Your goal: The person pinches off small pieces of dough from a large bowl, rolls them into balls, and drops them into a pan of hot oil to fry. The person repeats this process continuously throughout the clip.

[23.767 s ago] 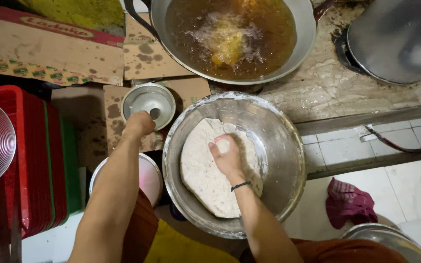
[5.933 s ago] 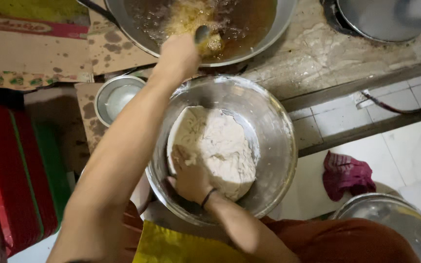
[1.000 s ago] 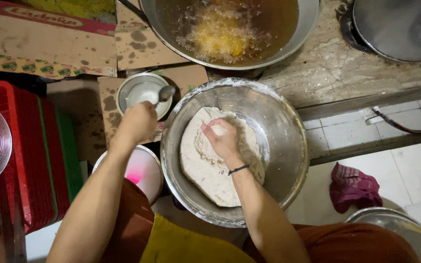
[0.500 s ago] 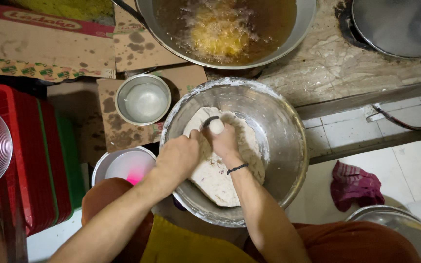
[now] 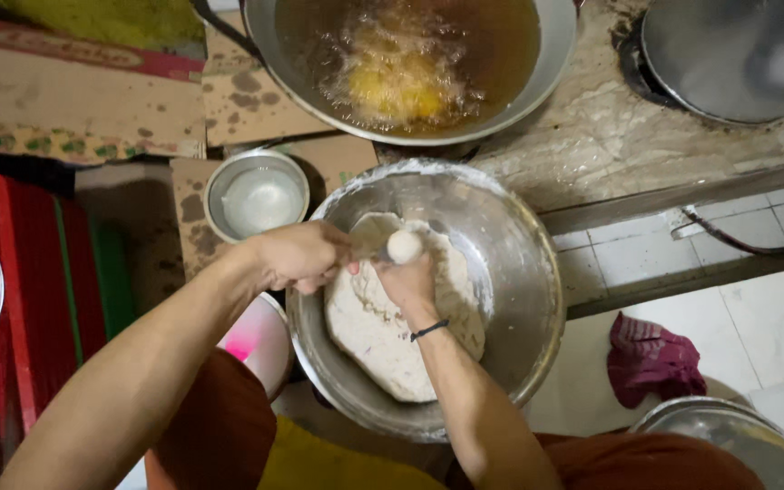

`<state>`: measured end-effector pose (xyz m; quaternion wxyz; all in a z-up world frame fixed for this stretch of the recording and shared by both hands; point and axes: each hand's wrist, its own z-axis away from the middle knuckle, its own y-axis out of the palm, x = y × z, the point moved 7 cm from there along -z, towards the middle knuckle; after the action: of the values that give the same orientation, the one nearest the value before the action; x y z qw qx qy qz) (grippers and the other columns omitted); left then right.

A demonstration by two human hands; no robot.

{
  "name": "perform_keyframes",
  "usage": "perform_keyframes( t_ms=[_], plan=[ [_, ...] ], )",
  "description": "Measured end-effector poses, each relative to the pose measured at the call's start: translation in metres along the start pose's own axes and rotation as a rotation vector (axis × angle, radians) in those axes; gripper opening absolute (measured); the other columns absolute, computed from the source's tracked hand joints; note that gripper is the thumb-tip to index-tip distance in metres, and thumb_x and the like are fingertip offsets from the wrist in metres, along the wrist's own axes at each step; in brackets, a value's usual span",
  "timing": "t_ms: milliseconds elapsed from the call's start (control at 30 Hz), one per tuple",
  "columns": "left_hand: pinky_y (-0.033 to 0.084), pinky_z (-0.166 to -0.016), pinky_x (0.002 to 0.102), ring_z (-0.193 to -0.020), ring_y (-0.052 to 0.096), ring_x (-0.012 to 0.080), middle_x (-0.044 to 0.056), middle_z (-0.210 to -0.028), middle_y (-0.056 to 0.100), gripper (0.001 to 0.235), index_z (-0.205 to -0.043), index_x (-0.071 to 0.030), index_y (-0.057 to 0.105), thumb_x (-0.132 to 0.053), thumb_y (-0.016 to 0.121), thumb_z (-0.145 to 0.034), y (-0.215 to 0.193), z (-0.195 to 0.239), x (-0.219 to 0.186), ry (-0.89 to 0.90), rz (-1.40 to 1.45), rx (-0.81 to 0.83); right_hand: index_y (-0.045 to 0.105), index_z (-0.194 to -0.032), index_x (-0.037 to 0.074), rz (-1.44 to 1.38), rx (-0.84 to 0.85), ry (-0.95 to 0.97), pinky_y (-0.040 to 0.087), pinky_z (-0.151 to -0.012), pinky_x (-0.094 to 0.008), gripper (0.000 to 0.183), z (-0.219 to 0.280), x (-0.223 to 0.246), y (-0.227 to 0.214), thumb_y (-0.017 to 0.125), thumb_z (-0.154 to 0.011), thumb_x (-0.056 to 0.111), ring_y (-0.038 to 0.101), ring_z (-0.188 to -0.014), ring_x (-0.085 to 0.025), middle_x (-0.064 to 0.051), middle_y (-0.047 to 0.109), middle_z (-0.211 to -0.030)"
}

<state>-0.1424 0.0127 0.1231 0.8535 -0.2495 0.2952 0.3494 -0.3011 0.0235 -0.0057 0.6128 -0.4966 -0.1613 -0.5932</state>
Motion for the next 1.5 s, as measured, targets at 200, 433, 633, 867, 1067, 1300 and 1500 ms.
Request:
perform_keyframes(
  t_ms=[200,433,633,867,1067,1300,1500],
  plan=[
    [0.049,-0.040,0.041,-0.050,0.058,0.0300,0.028,-0.064,0.062,0.036,-0.094,0.009,0.065,-0.010,0.036,-0.082,-0.036,-0.019,-0.121,0.329,-0.461,-0.068,0.066,-0.064,0.015,-0.008,-0.079,-0.181,0.048,-0.062,-0.038,0.025,-0.039,-0.028,0.013,0.074,-0.068,0.039,0.064,-0.068,-0.024,-0.009,0.064,-0.066],
    [0.054,-0.081,0.049,-0.099,0.066,0.0324,0.016,-0.097,0.070,0.034,-0.093,-0.005,0.073,-0.028,0.053,-0.077,-0.040,-0.205,-0.160,0.328,-0.720,-0.538,0.069,-0.079,0.012,0.667,-0.270,-0.867,0.052,-0.072,-0.045,0.042,0.031,-0.004,0.031,0.045,-0.096,0.041,0.067,-0.077,-0.033,-0.017,0.066,-0.073],
    [0.055,-0.046,0.017,-0.056,0.059,0.0127,0.008,-0.073,0.063,0.022,-0.093,0.001,0.064,-0.005,0.045,-0.101,-0.026,-0.112,-0.153,0.102,-0.644,-0.432,-0.002,-0.151,0.004,0.999,0.523,-0.638,0.011,-0.115,-0.042,0.088,0.038,-0.073,0.090,0.043,-0.092,0.052,-0.002,-0.147,-0.028,-0.012,-0.008,-0.160],
    [0.051,-0.080,0.059,-0.096,0.062,0.0486,0.031,-0.093,0.065,0.030,-0.105,0.002,0.067,-0.013,0.053,-0.084,-0.079,-0.005,-0.076,0.289,-0.559,-0.723,0.035,-0.137,0.017,1.013,0.191,-0.399,0.037,-0.092,-0.058,0.047,-0.036,-0.114,0.053,0.031,-0.097,0.043,0.032,-0.118,-0.034,-0.014,0.019,-0.152],
    [0.047,-0.081,0.062,-0.097,0.061,0.0502,0.031,-0.094,0.067,0.033,-0.106,0.001,0.068,-0.019,0.046,-0.092,-0.132,-0.006,0.057,0.172,-0.542,-0.807,0.062,-0.101,0.023,0.570,0.110,-0.472,0.055,-0.074,-0.036,0.038,0.025,-0.034,0.027,0.055,-0.083,0.055,0.068,-0.089,-0.026,-0.005,0.065,-0.104],
    [0.052,-0.085,0.052,-0.103,0.063,0.0446,0.031,-0.103,0.067,0.048,-0.103,0.010,0.065,-0.031,0.055,-0.080,-0.155,-0.178,0.221,-0.238,-0.645,-0.576,0.073,-0.081,0.015,-0.482,0.117,0.064,0.049,-0.082,-0.029,0.027,-0.006,-0.030,0.014,0.065,-0.082,0.040,0.062,-0.087,-0.018,-0.010,0.070,-0.089],
    [0.051,-0.087,0.051,-0.105,0.062,0.0427,0.029,-0.105,0.067,0.054,-0.105,0.011,0.064,-0.035,0.063,-0.075,-0.135,-0.165,0.206,-0.250,-0.586,-0.564,0.068,-0.092,0.028,-0.077,0.193,-0.125,0.053,-0.053,-0.020,0.018,-0.033,-0.035,0.013,0.075,-0.076,0.033,0.068,-0.061,-0.011,0.002,0.069,-0.068]
  ],
)
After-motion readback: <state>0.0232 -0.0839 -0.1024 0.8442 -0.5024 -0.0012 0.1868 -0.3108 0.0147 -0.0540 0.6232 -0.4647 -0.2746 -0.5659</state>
